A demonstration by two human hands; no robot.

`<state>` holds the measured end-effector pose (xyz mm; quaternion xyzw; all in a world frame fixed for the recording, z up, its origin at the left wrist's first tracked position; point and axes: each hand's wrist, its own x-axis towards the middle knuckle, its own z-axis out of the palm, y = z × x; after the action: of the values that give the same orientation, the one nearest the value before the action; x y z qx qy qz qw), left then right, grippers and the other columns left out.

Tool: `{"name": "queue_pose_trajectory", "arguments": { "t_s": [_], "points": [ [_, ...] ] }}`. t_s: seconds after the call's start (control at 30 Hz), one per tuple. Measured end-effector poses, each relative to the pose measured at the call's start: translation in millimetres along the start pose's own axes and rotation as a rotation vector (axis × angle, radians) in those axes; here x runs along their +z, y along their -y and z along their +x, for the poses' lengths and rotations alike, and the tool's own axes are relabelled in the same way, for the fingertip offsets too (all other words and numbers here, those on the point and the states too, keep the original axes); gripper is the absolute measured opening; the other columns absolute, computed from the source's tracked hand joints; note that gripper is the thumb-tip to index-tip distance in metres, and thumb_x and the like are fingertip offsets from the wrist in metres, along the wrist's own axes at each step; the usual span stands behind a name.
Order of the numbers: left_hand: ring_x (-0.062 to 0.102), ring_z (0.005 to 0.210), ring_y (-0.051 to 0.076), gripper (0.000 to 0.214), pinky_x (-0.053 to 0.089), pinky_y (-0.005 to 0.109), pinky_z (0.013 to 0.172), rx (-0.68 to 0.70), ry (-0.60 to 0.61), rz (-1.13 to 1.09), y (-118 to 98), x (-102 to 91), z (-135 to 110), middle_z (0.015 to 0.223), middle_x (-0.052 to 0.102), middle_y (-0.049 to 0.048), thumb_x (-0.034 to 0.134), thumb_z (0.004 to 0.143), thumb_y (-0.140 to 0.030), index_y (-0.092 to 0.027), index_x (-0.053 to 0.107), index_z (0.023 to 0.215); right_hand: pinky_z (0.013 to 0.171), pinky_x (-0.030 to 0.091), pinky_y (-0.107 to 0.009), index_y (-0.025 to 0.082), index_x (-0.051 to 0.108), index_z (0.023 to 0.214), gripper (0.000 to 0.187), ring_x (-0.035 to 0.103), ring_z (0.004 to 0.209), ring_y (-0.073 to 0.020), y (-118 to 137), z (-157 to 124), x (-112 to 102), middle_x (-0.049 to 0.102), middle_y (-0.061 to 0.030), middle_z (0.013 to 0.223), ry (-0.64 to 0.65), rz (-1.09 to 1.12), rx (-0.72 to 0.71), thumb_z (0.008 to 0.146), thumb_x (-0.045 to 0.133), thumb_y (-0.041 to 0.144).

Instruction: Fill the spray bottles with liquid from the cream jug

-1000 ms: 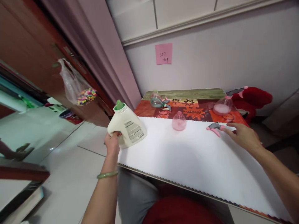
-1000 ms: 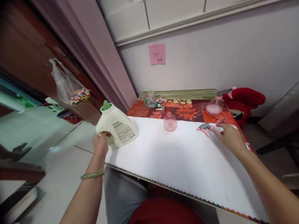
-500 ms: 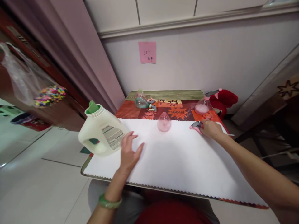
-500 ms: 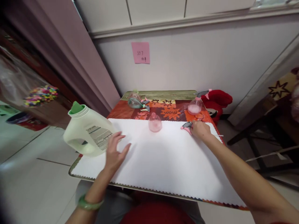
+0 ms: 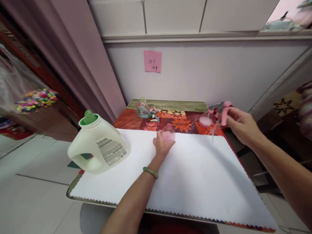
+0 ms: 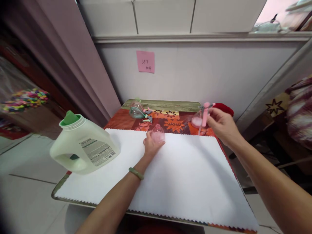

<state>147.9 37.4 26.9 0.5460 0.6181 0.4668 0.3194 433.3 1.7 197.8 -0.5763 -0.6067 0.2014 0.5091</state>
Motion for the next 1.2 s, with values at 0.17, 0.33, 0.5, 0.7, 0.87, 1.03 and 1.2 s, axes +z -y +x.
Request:
{"name": "queue_pose_trajectory", "arguments": {
  "t_s": [0.17,0.33,0.5,0.7,0.87,1.03,1.2],
  "points": [
    [0.059,0.126,0.03,0.091,0.046,0.046,0.105,0.083,0.055,-0.219,-8.6,-27.0,-15.9,0.136,0.061,0.0107,0.09,0.055,-0.036,-0.028,0.048,0.136,0.07,0.052,-0.027,0.024,0.07,0.093,0.017,0.064,0.068,-0.0047,82.9,8.8,18.7,0.072,-0.008,0.11,-0.164,0.528,0.035,0.096,0.059,0.037],
    [0.062,0.121,0.029,0.099,0.052,0.042,0.098,0.001,0.133,-0.602,-24.8,-55.6,-49.7,0.137,0.059,0.012,0.09,0.057,-0.037,-0.029,0.041,0.143,0.061,0.055,-0.02,0.021,0.068,0.094,0.014,0.064,0.064,-0.0056,108.6,1.6,62.9,0.07,-0.0007,0.093,-0.131,0.71,-0.017,0.091,0.066,0.035],
    [0.065,0.094,0.023,0.088,0.053,0.032,0.075,-0.186,0.093,-0.834,-37.7,-78.9,-77.3,0.107,0.066,0.0033,0.096,0.048,-0.028,-0.028,0.041,0.117,0.061,0.058,-0.019,0.02,0.069,0.095,0.035,0.066,0.065,-0.007,112.2,-7.4,94.6,0.071,-0.0015,0.096,-0.076,0.777,-0.059,0.081,0.08,0.05],
    [0.064,0.093,0.021,0.083,0.051,0.029,0.076,-0.11,0.15,-0.883,-55.5,-103.6,-93.0,0.11,0.066,0.005,0.093,0.052,-0.029,-0.026,0.048,0.121,0.061,0.058,-0.021,0.021,0.068,0.093,0.038,0.066,0.064,-0.0077,130.3,-11.3,107.5,0.07,-0.0003,0.094,-0.041,0.785,-0.063,0.078,0.081,0.053],
    [0.063,0.113,0.029,0.082,0.051,0.036,0.091,-0.062,0.132,-0.917,-57.9,-112.2,-99.1,0.126,0.065,0.0104,0.092,0.054,-0.03,-0.023,0.056,0.127,0.055,0.056,-0.022,0.02,0.067,0.09,0.038,0.065,0.061,-0.0089,140.0,-10.4,104.0,0.068,-0.0005,0.089,-0.01,0.729,-0.055,0.08,0.079,0.055],
    [0.061,0.119,0.03,0.083,0.049,0.038,0.097,-0.071,0.133,-0.979,-52.5,-114.0,-104.0,0.132,0.063,0.0118,0.091,0.055,-0.028,-0.022,0.056,0.131,0.057,0.056,-0.02,0.02,0.066,0.088,0.042,0.064,0.061,-0.0075,147.3,-8.7,91.3,0.067,0.0004,0.086,-0.064,0.736,-0.1,0.077,0.081,0.058],
    [0.063,0.111,0.027,0.084,0.051,0.035,0.092,-0.095,0.111,-1.022,-55.9,-116.2,-107.2,0.126,0.067,0.0105,0.092,0.054,-0.027,-0.021,0.057,0.13,0.057,0.056,-0.022,0.021,0.066,0.088,0.044,0.063,0.06,-0.0075,147.8,-16.9,89.7,0.068,0.0001,0.089,0.02,0.671,-0.053,0.075,0.081,0.06]
  ]
}}
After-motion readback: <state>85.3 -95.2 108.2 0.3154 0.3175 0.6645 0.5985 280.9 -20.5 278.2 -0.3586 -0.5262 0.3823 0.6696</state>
